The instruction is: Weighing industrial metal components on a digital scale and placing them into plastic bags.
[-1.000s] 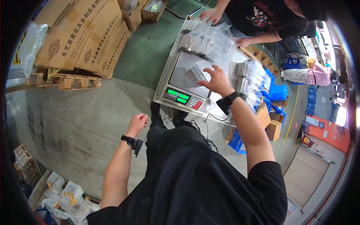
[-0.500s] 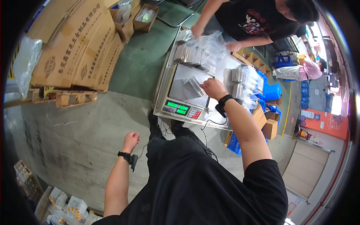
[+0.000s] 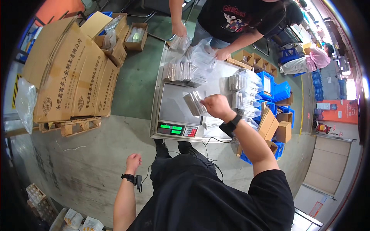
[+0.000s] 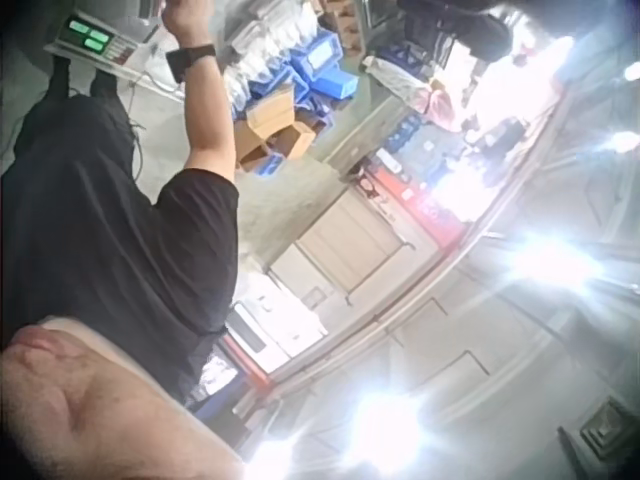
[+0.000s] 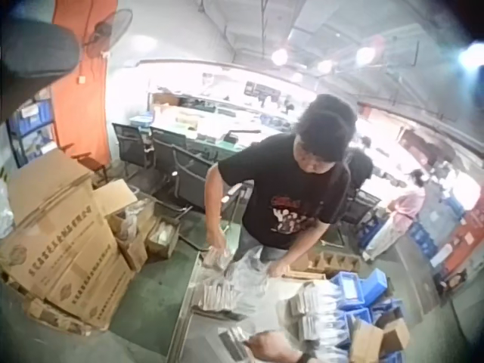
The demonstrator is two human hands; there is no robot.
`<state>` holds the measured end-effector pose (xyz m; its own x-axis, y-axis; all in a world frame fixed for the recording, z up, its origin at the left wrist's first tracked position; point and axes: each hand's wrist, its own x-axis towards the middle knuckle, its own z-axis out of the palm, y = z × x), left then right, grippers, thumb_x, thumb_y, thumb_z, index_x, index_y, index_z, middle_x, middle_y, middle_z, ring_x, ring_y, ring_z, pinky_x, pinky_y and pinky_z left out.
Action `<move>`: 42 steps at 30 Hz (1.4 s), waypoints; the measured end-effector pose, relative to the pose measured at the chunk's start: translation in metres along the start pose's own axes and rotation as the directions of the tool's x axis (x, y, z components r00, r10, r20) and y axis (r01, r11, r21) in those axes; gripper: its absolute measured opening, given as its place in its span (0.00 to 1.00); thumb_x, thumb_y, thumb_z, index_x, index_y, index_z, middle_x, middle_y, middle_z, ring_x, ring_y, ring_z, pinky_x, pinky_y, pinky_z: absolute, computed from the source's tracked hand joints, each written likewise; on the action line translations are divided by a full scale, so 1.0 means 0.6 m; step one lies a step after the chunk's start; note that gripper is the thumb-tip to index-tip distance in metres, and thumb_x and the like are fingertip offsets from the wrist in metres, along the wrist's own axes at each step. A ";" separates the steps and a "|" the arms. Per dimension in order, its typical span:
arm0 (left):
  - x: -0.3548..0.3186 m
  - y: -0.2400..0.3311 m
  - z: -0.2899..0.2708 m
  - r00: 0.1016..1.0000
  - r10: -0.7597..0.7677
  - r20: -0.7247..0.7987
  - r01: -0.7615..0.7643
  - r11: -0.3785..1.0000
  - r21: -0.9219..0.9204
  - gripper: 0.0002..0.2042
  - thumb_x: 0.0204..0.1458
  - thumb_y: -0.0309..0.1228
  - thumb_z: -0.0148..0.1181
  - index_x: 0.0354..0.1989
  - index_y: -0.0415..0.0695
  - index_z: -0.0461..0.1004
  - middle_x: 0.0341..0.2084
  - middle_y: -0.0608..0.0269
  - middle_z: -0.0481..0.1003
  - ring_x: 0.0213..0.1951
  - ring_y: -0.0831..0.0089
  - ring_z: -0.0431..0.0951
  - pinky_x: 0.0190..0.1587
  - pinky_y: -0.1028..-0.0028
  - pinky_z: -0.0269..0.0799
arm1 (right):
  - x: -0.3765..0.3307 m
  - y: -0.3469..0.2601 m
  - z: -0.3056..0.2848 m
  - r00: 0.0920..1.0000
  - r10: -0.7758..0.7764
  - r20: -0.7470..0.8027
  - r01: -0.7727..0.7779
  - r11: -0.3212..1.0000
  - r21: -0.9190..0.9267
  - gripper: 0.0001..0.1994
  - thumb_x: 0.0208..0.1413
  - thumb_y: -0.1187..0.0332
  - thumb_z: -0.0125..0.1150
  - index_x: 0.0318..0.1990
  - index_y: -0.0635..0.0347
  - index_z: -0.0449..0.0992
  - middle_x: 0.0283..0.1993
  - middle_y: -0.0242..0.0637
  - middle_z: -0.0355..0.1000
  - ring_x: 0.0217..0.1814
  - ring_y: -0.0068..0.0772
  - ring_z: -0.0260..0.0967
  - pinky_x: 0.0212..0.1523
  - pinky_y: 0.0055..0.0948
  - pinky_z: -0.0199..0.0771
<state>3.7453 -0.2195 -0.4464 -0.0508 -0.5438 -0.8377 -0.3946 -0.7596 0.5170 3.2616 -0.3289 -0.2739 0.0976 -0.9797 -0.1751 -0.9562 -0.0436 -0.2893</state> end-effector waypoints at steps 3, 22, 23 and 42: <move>-0.010 0.006 0.026 0.999 -0.051 -0.008 0.051 0.999 0.006 0.11 0.59 0.35 0.50 0.29 0.42 0.74 0.21 0.66 0.74 0.19 0.77 0.72 0.22 0.77 0.66 | -0.028 0.031 -0.056 0.993 0.035 -0.114 -0.026 0.996 0.081 0.16 0.57 0.59 0.56 0.22 0.57 0.77 0.23 0.44 0.73 0.28 0.53 0.71 0.30 0.47 0.71; -0.133 0.006 0.145 0.958 -0.214 -0.190 0.195 0.974 -0.112 0.12 0.60 0.38 0.51 0.32 0.42 0.73 0.22 0.63 0.75 0.21 0.74 0.75 0.22 0.75 0.69 | 0.113 0.452 0.082 0.901 0.413 -0.134 -0.391 0.906 0.161 0.23 0.59 0.51 0.50 0.24 0.63 0.79 0.27 0.53 0.74 0.35 0.59 0.72 0.39 0.50 0.72; -0.147 -0.003 0.149 0.947 -0.233 -0.220 0.211 0.970 -0.123 0.12 0.60 0.38 0.51 0.32 0.41 0.72 0.22 0.63 0.76 0.21 0.74 0.75 0.22 0.75 0.69 | 0.131 0.461 0.089 0.899 0.406 -0.164 -0.383 0.911 0.155 0.23 0.59 0.52 0.50 0.25 0.63 0.79 0.28 0.53 0.74 0.35 0.59 0.72 0.40 0.50 0.73; -0.198 0.011 0.205 0.906 -0.345 -0.243 0.298 0.931 -0.211 0.11 0.61 0.35 0.51 0.32 0.42 0.73 0.22 0.64 0.75 0.20 0.76 0.74 0.22 0.78 0.67 | 0.375 0.464 0.170 0.838 0.537 -0.093 -0.488 0.815 0.312 0.20 0.60 0.52 0.51 0.33 0.60 0.80 0.34 0.52 0.76 0.40 0.55 0.74 0.43 0.48 0.73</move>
<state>3.6359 -0.1162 -0.3649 0.3136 -0.3173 -0.8950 -0.1888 -0.9445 0.2687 3.0454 -0.5414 -0.4899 -0.4573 -0.8629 -0.2150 -0.7409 0.5034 -0.4445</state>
